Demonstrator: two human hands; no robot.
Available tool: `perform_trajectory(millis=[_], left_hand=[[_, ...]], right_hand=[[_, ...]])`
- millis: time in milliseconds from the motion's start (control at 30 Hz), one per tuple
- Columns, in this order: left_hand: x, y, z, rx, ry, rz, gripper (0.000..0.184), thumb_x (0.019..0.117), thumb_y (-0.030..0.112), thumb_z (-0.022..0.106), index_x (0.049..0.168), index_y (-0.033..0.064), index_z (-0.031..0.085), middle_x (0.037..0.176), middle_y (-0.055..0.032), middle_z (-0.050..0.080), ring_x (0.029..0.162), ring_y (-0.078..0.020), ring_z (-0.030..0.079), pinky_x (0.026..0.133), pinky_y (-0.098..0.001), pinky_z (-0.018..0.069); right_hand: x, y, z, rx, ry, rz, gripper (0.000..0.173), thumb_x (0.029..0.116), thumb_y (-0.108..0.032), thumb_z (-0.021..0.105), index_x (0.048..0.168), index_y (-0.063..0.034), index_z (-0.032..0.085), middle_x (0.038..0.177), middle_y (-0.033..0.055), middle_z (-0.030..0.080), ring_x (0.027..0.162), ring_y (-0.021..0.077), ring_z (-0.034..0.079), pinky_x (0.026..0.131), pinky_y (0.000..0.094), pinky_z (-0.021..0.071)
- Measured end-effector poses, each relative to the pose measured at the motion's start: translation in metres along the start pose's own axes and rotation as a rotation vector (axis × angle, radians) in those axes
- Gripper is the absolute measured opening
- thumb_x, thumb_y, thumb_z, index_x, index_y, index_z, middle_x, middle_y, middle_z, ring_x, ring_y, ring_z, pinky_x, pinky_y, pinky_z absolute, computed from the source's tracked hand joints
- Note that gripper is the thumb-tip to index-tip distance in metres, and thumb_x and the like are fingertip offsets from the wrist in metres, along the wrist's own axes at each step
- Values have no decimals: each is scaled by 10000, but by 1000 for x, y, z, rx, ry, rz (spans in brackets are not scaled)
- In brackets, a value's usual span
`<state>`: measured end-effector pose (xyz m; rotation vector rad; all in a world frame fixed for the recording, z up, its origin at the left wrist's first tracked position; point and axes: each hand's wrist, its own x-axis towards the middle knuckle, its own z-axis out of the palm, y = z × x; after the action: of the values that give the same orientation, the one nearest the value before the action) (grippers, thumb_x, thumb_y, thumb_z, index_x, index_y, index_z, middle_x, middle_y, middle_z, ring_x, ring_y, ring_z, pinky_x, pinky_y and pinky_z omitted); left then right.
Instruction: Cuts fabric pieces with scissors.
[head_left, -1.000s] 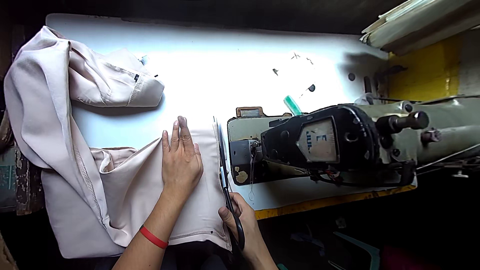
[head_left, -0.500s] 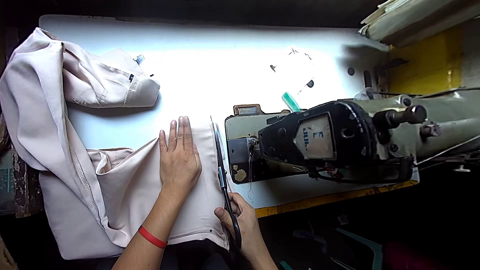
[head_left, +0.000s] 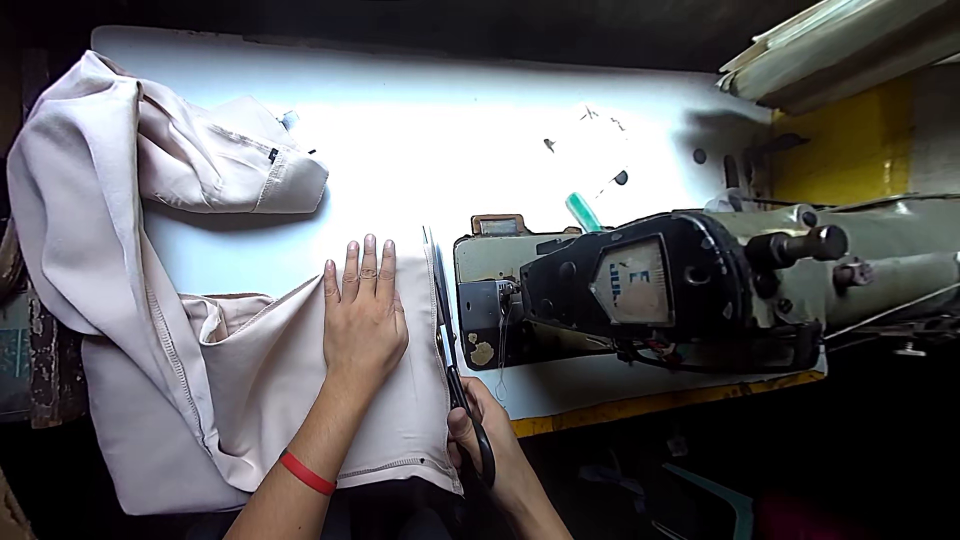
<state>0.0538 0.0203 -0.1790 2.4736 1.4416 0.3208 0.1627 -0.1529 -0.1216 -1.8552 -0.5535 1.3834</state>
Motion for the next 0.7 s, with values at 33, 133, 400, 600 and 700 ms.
perform_trajectory(millis=[33,133,400,600,700], left_hand=[[0,0,0,-2,1,-1,590,1067,235,245,1648,135,256,1717,-65,219,1594,-251,159,1277,-552,78],[-1,-1,1,-10,3,-4,588,1069,241,247,1646,130,260,1716,-63,223,1594,-248,157,1277,-552,74],[0,-1,0,-12,-5,2,590,1068,244,255,1647,131,259,1717,-70,217,1595,-255,150,1276,-550,71],[0,-1,1,14,10,5,585,1069,237,239,1644,135,273,1715,-68,224,1594,-255,156,1279,-553,78],[-1,-2,2,17,21,9,577,1069,238,252,1633,132,307,1707,-69,251,1589,-264,179,1275,-561,90]], right_hand=[[1,-1,0,-16,-3,6,1008,694,-876,662,1275,-59,555,730,17,614,486,111,555,442,254,506],[6,-4,0,-58,10,18,1008,693,-888,649,1286,-77,563,727,21,620,490,122,565,451,269,517],[10,-6,7,-84,88,20,844,739,-784,714,1214,-93,613,654,39,577,441,141,544,414,282,507],[8,-5,12,-40,119,-2,790,750,-723,754,1169,-66,630,617,31,561,403,137,525,375,277,494],[9,-4,11,-46,130,-5,773,740,-717,770,1154,-76,647,617,18,553,397,132,513,369,279,491]])
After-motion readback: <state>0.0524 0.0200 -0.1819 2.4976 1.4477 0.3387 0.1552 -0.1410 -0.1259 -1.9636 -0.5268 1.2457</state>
